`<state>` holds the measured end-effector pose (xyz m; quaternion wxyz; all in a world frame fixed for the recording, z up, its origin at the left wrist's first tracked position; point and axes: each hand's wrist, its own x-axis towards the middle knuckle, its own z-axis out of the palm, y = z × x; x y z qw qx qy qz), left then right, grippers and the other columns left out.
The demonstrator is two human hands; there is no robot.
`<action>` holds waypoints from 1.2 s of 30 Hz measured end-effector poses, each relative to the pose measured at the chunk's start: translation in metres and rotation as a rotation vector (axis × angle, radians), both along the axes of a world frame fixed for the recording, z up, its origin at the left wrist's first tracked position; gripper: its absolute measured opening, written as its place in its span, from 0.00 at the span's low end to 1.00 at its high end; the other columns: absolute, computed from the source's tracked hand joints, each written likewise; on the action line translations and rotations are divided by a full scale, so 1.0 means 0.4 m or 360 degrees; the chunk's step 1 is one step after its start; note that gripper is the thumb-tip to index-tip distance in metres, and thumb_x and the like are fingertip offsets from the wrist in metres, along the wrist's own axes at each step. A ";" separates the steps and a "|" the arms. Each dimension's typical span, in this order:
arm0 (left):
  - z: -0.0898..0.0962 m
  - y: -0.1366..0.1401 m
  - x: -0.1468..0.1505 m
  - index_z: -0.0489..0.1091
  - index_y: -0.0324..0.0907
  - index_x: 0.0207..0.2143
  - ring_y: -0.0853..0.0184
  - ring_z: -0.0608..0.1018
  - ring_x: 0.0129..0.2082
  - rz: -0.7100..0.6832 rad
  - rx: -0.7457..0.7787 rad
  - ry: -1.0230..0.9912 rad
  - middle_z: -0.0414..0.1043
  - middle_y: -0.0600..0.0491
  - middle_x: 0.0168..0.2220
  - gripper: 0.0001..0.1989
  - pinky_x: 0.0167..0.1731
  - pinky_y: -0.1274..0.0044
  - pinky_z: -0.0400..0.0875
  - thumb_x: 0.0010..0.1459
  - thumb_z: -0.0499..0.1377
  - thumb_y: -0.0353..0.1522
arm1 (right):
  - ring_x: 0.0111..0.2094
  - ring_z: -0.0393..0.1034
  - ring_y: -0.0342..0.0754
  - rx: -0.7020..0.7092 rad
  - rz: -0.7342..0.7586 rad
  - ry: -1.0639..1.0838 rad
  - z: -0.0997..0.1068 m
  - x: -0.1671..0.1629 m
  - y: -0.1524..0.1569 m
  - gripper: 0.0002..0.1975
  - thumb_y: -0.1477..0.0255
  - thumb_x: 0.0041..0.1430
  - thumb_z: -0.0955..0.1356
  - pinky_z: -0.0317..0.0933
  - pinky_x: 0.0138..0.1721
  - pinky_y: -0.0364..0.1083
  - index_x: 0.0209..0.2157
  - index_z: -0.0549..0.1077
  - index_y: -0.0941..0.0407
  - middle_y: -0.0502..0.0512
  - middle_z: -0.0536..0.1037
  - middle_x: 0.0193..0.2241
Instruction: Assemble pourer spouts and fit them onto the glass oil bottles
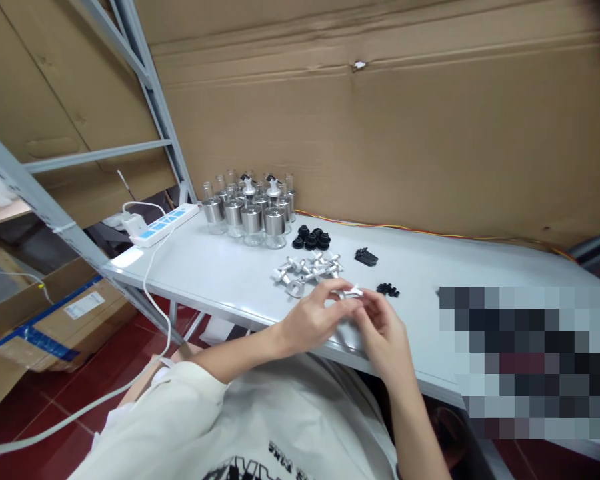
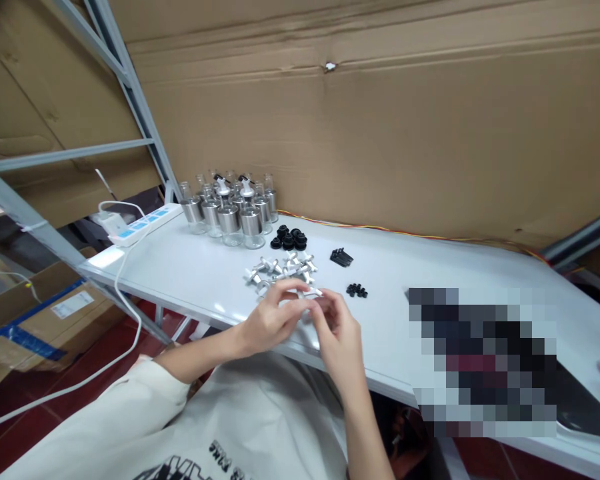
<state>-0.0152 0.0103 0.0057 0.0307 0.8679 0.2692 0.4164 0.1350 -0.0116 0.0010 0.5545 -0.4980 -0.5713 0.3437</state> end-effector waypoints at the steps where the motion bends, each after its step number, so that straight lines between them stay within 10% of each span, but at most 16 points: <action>1: 0.001 -0.003 0.002 0.64 0.40 0.49 0.64 0.70 0.52 -0.0042 -0.0029 -0.0002 0.62 0.42 0.50 0.14 0.46 0.73 0.75 0.64 0.45 0.25 | 0.32 0.72 0.49 -0.0003 -0.0011 0.0063 -0.003 0.003 0.001 0.16 0.60 0.55 0.66 0.65 0.34 0.45 0.40 0.70 0.55 0.56 0.78 0.32; 36: 0.026 0.005 -0.001 0.64 0.40 0.46 0.62 0.74 0.43 -0.0171 -0.0267 0.0259 0.68 0.45 0.43 0.13 0.44 0.70 0.72 0.59 0.56 0.33 | 0.32 0.72 0.49 0.0079 -0.0035 0.0145 0.010 -0.002 0.005 0.13 0.62 0.57 0.65 0.66 0.35 0.46 0.35 0.75 0.56 0.55 0.79 0.30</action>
